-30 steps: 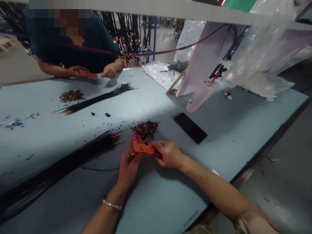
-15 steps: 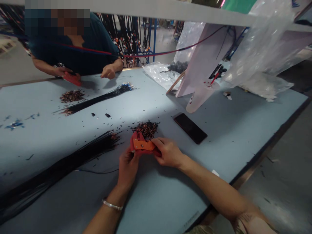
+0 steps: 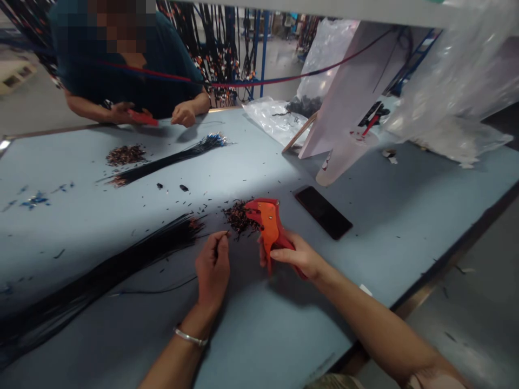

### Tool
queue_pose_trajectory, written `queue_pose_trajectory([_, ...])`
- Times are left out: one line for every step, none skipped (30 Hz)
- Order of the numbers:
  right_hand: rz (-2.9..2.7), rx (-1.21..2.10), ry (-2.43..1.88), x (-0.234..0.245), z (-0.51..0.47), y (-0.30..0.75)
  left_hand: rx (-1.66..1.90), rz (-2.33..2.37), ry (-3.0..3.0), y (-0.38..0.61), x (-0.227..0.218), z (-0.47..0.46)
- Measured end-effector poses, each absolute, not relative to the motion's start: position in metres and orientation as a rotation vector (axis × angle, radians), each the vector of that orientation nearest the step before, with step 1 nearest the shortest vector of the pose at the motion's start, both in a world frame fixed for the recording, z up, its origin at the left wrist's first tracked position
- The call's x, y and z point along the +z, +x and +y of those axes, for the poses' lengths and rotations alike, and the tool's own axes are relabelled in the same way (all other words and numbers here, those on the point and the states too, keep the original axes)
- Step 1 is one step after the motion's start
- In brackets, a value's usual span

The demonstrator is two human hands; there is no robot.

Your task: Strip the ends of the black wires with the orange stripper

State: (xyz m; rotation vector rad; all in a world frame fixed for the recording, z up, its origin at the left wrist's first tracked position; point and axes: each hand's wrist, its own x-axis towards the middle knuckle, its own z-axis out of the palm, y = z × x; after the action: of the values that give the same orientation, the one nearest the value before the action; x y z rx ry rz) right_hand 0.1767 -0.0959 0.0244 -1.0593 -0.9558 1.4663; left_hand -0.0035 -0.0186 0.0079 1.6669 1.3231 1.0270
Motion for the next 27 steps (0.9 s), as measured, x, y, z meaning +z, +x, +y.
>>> queue_pose_trajectory([-0.883,1.552,-1.005,0.021,-0.098,0.177,1.006,1.334,1.659,-0.004,0.008,-0.018])
queue_pose_trajectory([-0.827,1.621,-0.971,0.017,-0.099,0.178,0.986,1.347,1.651,-0.004,0.008,-0.018])
queue_pose_trajectory([-0.785,1.677,-0.95,0.014,-0.1,0.179,0.967,1.361,1.647,-0.004,0.007,-0.018])
queue_pose_trajectory([-0.759,1.725,-0.934,0.011,-0.101,0.18,0.954,1.373,1.651,-0.005,0.007,-0.017])
queue_pose_trajectory([-0.744,1.762,-0.923,0.009,-0.102,0.18,0.942,1.382,1.664,-0.005,0.007,-0.017])
queue_pose_trajectory([-0.739,1.788,-0.912,0.007,-0.103,0.181,0.935,1.384,1.686,-0.005,0.007,-0.017])
queue_pose_trajectory([-0.742,1.807,-0.904,0.006,-0.103,0.182,0.937,1.381,1.712,-0.005,0.007,-0.017])
queue_pose_trajectory([-0.745,1.821,-0.898,0.005,-0.104,0.182,0.945,1.371,1.744,-0.005,0.007,-0.018])
queue_pose_trajectory([-0.748,1.828,-0.894,0.005,-0.104,0.182,0.959,1.354,1.779,-0.005,0.007,-0.019])
queue_pose_trajectory([-0.748,1.832,-0.89,0.005,-0.104,0.183,0.976,1.334,1.814,-0.005,0.008,-0.019])
queue_pose_trajectory([-0.748,1.835,-0.885,0.005,-0.104,0.183,0.997,1.312,1.845,-0.005,0.008,-0.02])
queue_pose_trajectory([-0.747,1.838,-0.878,0.005,-0.104,0.183,1.019,1.292,1.87,-0.004,0.009,-0.021])
queue_pose_trajectory([-0.747,1.841,-0.872,0.006,-0.104,0.183,1.038,1.274,1.886,-0.004,0.009,-0.022])
queue_pose_trajectory([-0.748,1.845,-0.868,0.006,-0.104,0.184,1.054,1.26,1.893,-0.003,0.009,-0.022])
queue_pose_trajectory([-0.751,1.852,-0.866,0.006,-0.104,0.185,1.069,1.252,1.893,-0.003,0.009,-0.023])
queue_pose_trajectory([-0.756,1.861,-0.865,0.006,-0.104,0.185,1.082,1.244,1.889,-0.003,0.008,-0.023])
queue_pose_trajectory([-0.765,1.872,-0.86,0.007,-0.104,0.186,1.091,1.234,1.883,-0.003,0.008,-0.023])
queue_pose_trajectory([-0.778,1.883,-0.853,0.007,-0.104,0.187,1.098,1.221,1.878,-0.004,0.007,-0.023])
queue_pose_trajectory([-0.792,1.892,-0.845,0.007,-0.103,0.187,1.104,1.204,1.876,-0.004,0.006,-0.023])
queue_pose_trajectory([-0.806,1.9,-0.837,0.007,-0.103,0.188,1.108,1.186,1.879,-0.004,0.005,-0.023])
queue_pose_trajectory([-0.816,1.904,-0.83,0.007,-0.103,0.188,1.113,1.169,1.888,-0.005,0.004,-0.023])
queue_pose_trajectory([-0.824,1.905,-0.824,0.007,-0.103,0.188,1.121,1.154,1.904,-0.005,0.004,-0.023])
queue_pose_trajectory([-0.829,1.906,-0.822,0.007,-0.103,0.188,1.129,1.139,1.929,-0.005,0.003,-0.023])
queue_pose_trajectory([-0.831,1.907,-0.819,0.008,-0.103,0.188,1.139,1.122,1.959,-0.005,0.004,-0.023])
queue_pose_trajectory([-0.831,1.909,-0.817,0.008,-0.103,0.188,1.147,1.107,1.988,-0.005,0.004,-0.023])
queue_pose_trajectory([-0.83,1.912,-0.815,0.009,-0.103,0.188,1.154,1.093,2.012,-0.005,0.005,-0.023])
queue_pose_trajectory([-0.828,1.914,-0.814,0.009,-0.103,0.188,1.158,1.082,2.03,-0.005,0.006,-0.023])
